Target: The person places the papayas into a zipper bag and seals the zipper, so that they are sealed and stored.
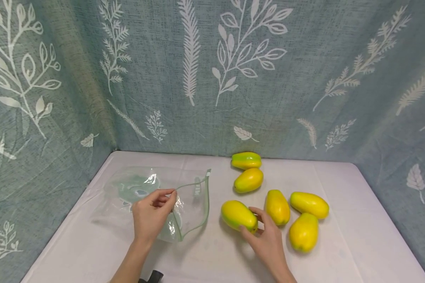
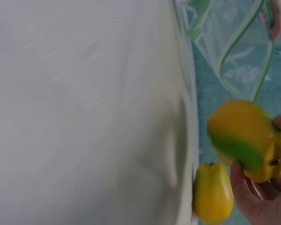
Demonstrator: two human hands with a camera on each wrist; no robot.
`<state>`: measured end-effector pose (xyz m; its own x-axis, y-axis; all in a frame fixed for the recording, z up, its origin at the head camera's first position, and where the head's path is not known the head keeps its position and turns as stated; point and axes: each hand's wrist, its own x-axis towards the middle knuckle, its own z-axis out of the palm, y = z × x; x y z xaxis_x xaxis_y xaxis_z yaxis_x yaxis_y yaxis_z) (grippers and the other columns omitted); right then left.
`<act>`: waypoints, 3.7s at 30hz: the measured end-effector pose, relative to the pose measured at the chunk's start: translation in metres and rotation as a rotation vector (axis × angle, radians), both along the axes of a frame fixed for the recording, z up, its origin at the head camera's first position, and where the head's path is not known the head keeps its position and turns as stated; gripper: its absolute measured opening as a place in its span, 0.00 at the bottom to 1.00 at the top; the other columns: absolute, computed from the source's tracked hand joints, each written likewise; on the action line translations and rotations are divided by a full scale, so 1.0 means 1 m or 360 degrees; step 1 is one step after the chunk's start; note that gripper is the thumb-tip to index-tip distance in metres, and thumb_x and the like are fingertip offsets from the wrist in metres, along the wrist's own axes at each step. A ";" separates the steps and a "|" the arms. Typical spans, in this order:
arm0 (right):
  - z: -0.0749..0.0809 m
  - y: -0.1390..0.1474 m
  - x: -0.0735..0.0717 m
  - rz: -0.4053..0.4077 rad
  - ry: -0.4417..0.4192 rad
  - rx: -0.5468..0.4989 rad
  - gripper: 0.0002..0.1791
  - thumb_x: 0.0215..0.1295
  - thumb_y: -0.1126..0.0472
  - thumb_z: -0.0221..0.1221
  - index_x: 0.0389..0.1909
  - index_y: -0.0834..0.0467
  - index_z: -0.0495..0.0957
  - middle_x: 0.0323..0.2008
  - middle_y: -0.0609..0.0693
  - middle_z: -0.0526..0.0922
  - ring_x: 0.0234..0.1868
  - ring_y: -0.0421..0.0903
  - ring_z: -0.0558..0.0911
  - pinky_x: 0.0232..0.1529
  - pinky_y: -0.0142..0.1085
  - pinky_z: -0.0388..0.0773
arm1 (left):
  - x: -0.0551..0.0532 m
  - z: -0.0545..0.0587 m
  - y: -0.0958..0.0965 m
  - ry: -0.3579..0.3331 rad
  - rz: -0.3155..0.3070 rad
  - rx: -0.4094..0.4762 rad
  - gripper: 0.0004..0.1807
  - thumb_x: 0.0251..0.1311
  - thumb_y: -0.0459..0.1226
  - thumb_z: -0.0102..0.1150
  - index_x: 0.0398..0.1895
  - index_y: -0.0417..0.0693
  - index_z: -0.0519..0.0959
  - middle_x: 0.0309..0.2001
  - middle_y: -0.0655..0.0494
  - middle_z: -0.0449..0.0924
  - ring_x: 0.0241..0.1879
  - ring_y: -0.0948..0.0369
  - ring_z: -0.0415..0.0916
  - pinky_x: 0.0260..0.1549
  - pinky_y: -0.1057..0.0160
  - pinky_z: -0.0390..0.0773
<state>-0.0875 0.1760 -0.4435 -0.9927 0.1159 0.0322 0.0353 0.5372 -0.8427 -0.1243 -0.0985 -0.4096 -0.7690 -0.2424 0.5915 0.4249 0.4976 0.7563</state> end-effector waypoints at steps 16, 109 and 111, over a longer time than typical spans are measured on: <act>0.033 -0.024 -0.013 0.0194 0.0070 -0.0248 0.30 0.56 0.55 0.71 0.60 0.51 0.75 0.57 0.45 0.77 0.57 0.46 0.75 0.47 0.34 0.80 | 0.001 0.011 -0.004 -0.0099 -0.0044 0.0149 0.02 0.52 0.27 0.68 0.30 0.40 0.87 0.18 0.58 0.82 0.13 0.69 0.77 0.14 0.70 0.78; 0.003 0.046 -0.025 -0.0253 0.0433 0.0358 0.37 0.52 0.64 0.70 0.62 0.67 0.66 0.59 0.67 0.68 0.59 0.65 0.63 0.57 0.55 0.59 | 0.015 0.063 -0.007 -0.0147 -0.0007 0.0615 0.04 0.57 0.26 0.65 0.32 0.28 0.84 0.19 0.40 0.80 0.12 0.67 0.73 0.17 0.72 0.78; 0.001 0.047 -0.026 -0.0231 0.0404 0.0404 0.39 0.51 0.64 0.70 0.63 0.68 0.64 0.60 0.68 0.66 0.60 0.66 0.61 0.58 0.57 0.58 | 0.015 0.063 -0.007 -0.0147 -0.0005 0.0614 0.04 0.57 0.25 0.65 0.32 0.28 0.84 0.19 0.40 0.80 0.12 0.66 0.73 0.17 0.72 0.77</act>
<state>-0.1132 0.2233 -0.4426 -0.9233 0.2115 0.3205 -0.0662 0.7345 -0.6754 -0.1090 -0.1055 -0.3463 -0.8158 -0.4308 0.3859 0.3476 0.1681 0.9225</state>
